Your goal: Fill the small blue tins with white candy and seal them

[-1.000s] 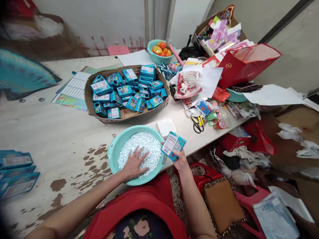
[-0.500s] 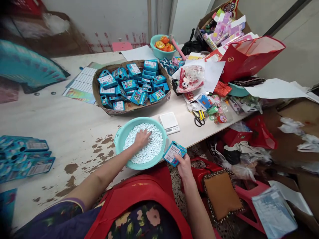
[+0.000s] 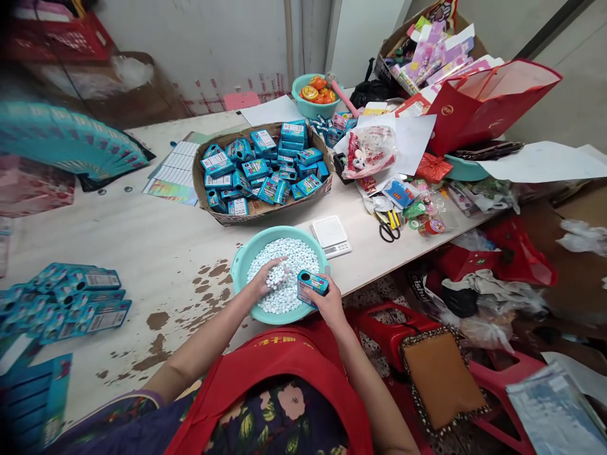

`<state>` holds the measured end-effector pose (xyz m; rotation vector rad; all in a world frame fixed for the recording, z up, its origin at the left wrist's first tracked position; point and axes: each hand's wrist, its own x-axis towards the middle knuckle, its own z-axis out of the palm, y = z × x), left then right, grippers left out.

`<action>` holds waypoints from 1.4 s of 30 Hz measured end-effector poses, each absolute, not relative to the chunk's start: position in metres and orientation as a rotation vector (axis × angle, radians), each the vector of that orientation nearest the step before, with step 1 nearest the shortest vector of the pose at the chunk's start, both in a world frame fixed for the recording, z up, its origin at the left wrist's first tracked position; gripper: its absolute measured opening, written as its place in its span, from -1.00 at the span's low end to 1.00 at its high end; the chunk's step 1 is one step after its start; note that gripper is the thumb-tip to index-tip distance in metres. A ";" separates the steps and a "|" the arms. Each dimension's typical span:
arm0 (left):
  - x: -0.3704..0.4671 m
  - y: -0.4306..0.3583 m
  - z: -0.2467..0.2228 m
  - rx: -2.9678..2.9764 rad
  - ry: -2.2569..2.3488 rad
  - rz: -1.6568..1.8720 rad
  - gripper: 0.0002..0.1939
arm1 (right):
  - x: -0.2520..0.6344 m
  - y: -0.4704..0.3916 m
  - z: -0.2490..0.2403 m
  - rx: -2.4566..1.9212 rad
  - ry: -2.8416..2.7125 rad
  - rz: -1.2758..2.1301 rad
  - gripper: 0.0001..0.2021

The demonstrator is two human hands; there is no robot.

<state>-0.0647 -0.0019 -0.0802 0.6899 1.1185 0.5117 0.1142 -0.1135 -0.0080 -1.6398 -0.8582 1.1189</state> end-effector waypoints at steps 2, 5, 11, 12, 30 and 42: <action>-0.064 0.001 -0.080 0.530 1.055 0.563 -0.58 | 0.111 -0.111 -0.006 -1.659 -0.915 1.114 -0.58; -0.061 0.008 -0.076 0.355 0.986 0.611 -0.68 | 0.105 -0.110 -0.005 -1.705 -0.977 1.082 -0.59; -0.047 0.012 -0.022 0.329 0.849 0.746 -0.75 | 0.096 -0.108 -0.010 -1.787 -1.142 0.890 -0.63; -0.043 0.010 -0.012 0.364 0.828 0.795 -0.76 | 0.094 -0.107 -0.011 -1.780 -1.188 0.864 -0.65; -0.019 0.004 0.013 0.602 0.904 1.036 -0.75 | 0.086 -0.087 -0.004 -1.733 -1.373 0.740 -0.71; -0.014 0.008 0.014 0.633 0.926 1.040 -0.71 | 0.090 -0.080 -0.002 -1.741 -1.322 0.775 -0.69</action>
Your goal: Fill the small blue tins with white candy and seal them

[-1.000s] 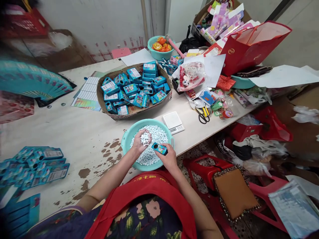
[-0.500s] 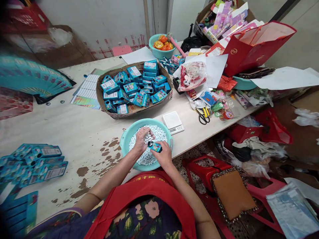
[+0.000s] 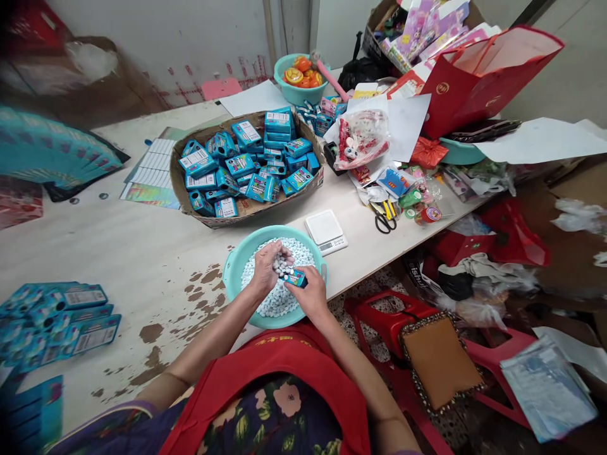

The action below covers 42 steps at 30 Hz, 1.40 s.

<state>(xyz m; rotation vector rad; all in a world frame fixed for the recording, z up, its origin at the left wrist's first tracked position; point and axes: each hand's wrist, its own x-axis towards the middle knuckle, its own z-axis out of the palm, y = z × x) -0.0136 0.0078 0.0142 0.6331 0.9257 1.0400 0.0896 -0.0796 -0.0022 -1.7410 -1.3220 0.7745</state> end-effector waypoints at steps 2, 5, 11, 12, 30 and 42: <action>-0.014 0.010 0.014 0.625 0.921 1.056 -0.70 | 0.090 -0.078 -0.001 -1.734 -1.319 0.783 -0.69; -0.016 0.013 0.014 0.603 0.929 1.064 -0.68 | 0.090 -0.077 -0.001 -1.716 -1.320 0.794 -0.68; -0.017 0.011 0.015 0.615 0.909 1.051 -0.67 | 0.090 -0.075 -0.004 -1.728 -1.323 0.790 -0.68; -0.017 0.010 0.015 0.631 0.913 1.047 -0.66 | 0.090 -0.075 -0.005 -1.733 -1.315 0.793 -0.68; -0.032 0.044 -0.057 1.499 1.203 0.828 -0.67 | 0.102 -0.092 -0.004 -1.618 -1.102 0.880 -0.64; -0.034 0.001 -0.093 2.066 1.255 -0.167 -0.72 | 0.105 -0.087 -0.014 -1.664 -1.072 0.853 -0.63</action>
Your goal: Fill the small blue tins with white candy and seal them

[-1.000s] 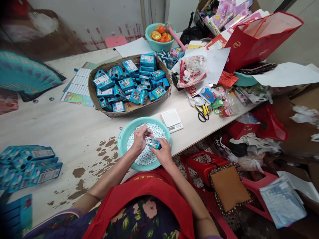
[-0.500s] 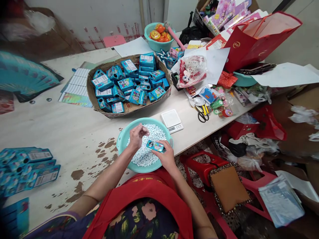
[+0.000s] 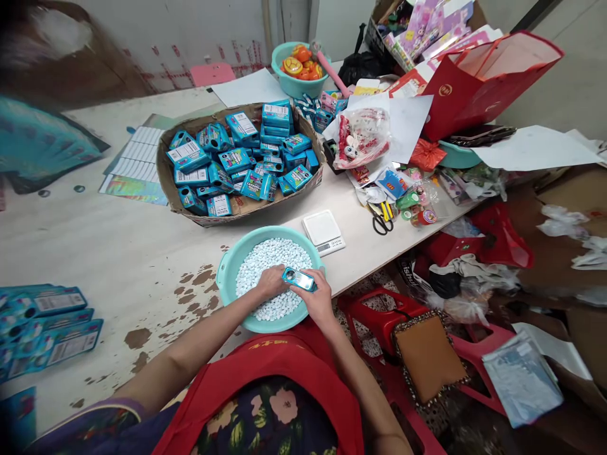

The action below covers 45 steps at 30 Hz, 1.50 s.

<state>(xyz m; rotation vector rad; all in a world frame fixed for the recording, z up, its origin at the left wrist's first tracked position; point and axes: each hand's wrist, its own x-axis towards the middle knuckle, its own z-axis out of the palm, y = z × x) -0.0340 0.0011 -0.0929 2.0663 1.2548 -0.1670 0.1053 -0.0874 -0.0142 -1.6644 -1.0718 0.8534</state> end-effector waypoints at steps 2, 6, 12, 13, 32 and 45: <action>-0.046 0.006 -0.090 1.900 1.343 -0.046 -0.78 | 0.104 -0.084 -0.018 -1.702 -1.110 0.849 -0.63; -0.058 0.011 -0.069 1.183 1.303 0.523 -0.75 | 0.100 -0.077 -0.025 -1.751 -1.198 0.806 -0.65; -0.042 0.005 -0.019 0.674 0.979 0.958 -0.77 | 0.083 -0.073 -0.029 -1.776 -1.311 0.805 -0.69; -0.039 0.005 -0.014 0.657 0.957 0.997 -0.79 | 0.080 -0.073 -0.027 -1.768 -1.317 0.818 -0.69; -0.028 0.010 0.007 0.638 0.956 1.055 -0.74 | 0.080 -0.075 -0.009 -1.672 -1.206 0.903 -0.66; -0.027 0.008 0.018 0.751 1.040 1.104 -0.74 | 0.078 -0.069 0.000 -1.628 -1.200 0.891 -0.67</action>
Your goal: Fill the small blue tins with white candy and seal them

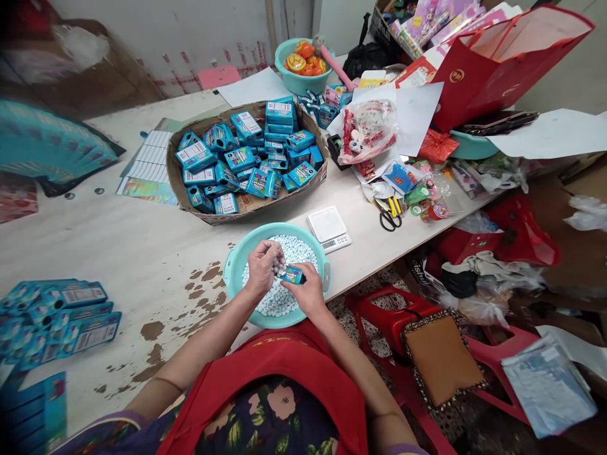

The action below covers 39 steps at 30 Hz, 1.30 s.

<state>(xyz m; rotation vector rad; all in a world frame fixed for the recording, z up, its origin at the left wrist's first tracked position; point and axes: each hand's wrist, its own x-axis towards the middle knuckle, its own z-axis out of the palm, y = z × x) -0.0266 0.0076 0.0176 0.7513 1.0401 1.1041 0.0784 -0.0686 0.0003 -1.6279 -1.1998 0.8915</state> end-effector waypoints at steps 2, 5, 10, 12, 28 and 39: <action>-0.026 0.008 0.017 0.761 1.062 1.095 -0.73 | 0.080 -0.070 -0.001 -1.632 -1.198 0.900 -0.67; -0.024 0.010 0.012 0.761 1.074 1.093 -0.73 | 0.081 -0.071 -0.007 -1.638 -1.176 0.912 -0.67; -0.016 0.007 0.006 0.787 1.038 1.015 -0.73 | 0.080 -0.070 -0.019 -1.620 -1.122 0.940 -0.67; -0.015 0.006 0.009 0.789 0.991 0.980 -0.74 | 0.081 -0.069 -0.021 -1.605 -1.111 0.955 -0.67; -0.024 0.012 0.005 0.719 1.013 1.161 -0.72 | 0.090 -0.058 -0.041 -1.526 -1.030 1.067 -0.59; -0.036 0.036 -0.014 0.713 1.126 1.155 -0.73 | 0.104 -0.053 -0.034 -1.503 -0.906 1.146 -0.55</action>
